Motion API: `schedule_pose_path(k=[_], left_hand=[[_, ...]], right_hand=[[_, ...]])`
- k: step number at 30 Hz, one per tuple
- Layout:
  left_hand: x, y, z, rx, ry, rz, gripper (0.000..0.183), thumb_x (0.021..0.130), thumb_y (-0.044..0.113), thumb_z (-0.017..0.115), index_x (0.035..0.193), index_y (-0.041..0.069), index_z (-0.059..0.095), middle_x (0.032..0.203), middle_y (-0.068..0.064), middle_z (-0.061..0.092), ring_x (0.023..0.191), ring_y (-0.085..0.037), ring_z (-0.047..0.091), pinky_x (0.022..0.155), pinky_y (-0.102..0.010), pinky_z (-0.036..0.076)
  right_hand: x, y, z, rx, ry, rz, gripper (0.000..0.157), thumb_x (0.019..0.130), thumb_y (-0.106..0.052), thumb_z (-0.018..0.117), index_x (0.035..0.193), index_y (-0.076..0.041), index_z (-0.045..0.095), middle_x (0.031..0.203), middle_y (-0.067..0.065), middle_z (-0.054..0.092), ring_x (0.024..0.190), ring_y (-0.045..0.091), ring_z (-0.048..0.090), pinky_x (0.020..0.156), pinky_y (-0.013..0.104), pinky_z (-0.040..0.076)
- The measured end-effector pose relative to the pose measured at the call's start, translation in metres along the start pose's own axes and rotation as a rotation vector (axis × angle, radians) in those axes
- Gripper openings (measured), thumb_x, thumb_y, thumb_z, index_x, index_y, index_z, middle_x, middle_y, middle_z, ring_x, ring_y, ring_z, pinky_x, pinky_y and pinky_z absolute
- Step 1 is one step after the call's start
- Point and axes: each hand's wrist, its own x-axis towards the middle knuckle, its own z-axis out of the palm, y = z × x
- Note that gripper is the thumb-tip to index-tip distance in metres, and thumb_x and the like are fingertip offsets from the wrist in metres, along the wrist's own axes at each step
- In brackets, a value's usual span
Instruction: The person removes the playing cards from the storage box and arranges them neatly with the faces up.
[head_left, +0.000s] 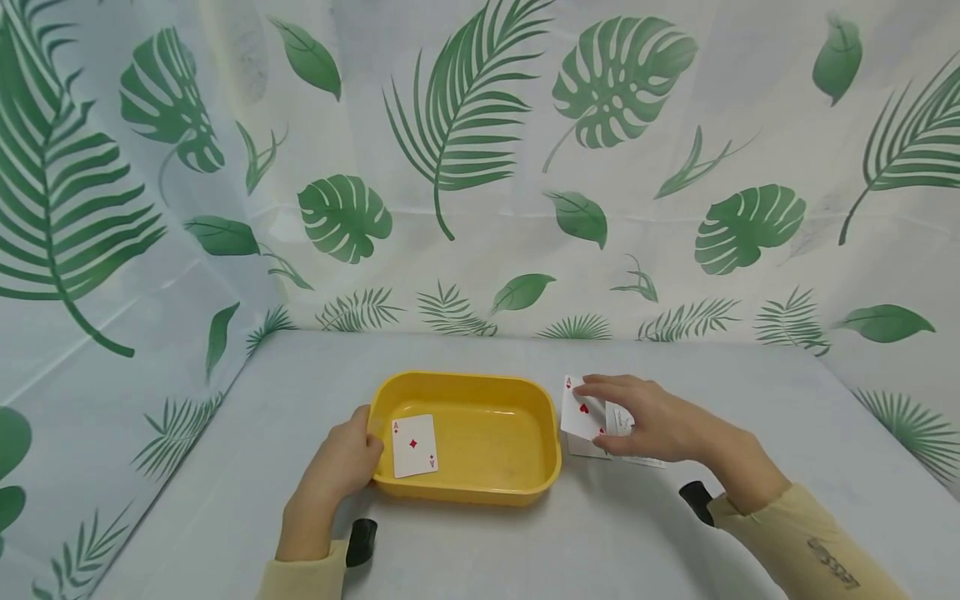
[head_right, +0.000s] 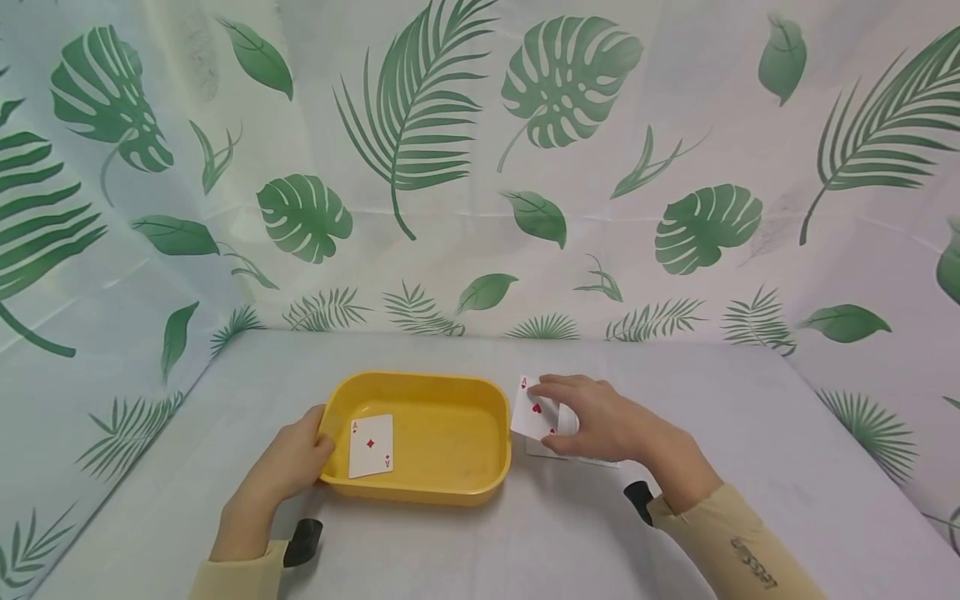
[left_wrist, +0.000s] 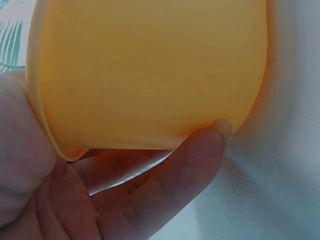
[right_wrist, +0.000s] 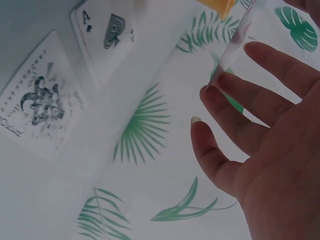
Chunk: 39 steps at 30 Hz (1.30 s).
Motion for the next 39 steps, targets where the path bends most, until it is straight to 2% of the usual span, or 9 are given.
schedule_pose_path(k=[8, 17, 27, 39], left_hand=[[0.001, -0.001, -0.001, 0.006, 0.001, 0.003, 0.058, 0.098, 0.005, 0.048, 0.152, -0.007, 0.029, 0.113, -0.019, 0.058, 0.070, -0.021, 0.053, 0.060, -0.029, 0.049], [0.001, -0.003, -0.001, -0.004, 0.002, 0.001, 0.058, 0.099, 0.005, 0.048, 0.152, -0.007, 0.028, 0.117, -0.020, 0.057, 0.071, -0.021, 0.053, 0.061, -0.029, 0.049], [0.003, -0.004, 0.000, -0.012, 0.002, 0.000, 0.058, 0.099, 0.005, 0.047, 0.153, -0.006, 0.028, 0.117, -0.020, 0.058, 0.071, -0.021, 0.054, 0.061, -0.029, 0.049], [0.001, -0.002, 0.000, 0.000, 0.007, -0.005, 0.058, 0.099, 0.006, 0.047, 0.153, -0.007, 0.028, 0.117, -0.020, 0.058, 0.071, -0.020, 0.054, 0.062, -0.029, 0.049]], right_hand=[[-0.006, 0.002, 0.012, 0.023, -0.032, 0.032, 0.058, 0.088, -0.030, 0.076, 0.141, -0.012, 0.059, 0.148, 0.017, 0.049, 0.132, 0.043, 0.046, 0.098, 0.060, 0.045], [-0.012, 0.003, 0.026, 0.030, -0.080, 0.074, 0.058, 0.087, -0.030, 0.077, 0.140, -0.015, 0.060, 0.147, 0.015, 0.050, 0.132, 0.042, 0.046, 0.100, 0.062, 0.042], [-0.023, 0.001, 0.043, -0.012, -0.111, -0.004, 0.055, 0.086, -0.030, 0.077, 0.136, -0.014, 0.062, 0.146, 0.015, 0.051, 0.131, 0.041, 0.047, 0.102, 0.066, 0.037], [-0.034, -0.007, 0.058, -0.024, -0.126, -0.023, 0.057, 0.085, -0.039, 0.079, 0.135, -0.016, 0.063, 0.144, 0.011, 0.053, 0.131, 0.039, 0.048, 0.104, 0.065, 0.035]])
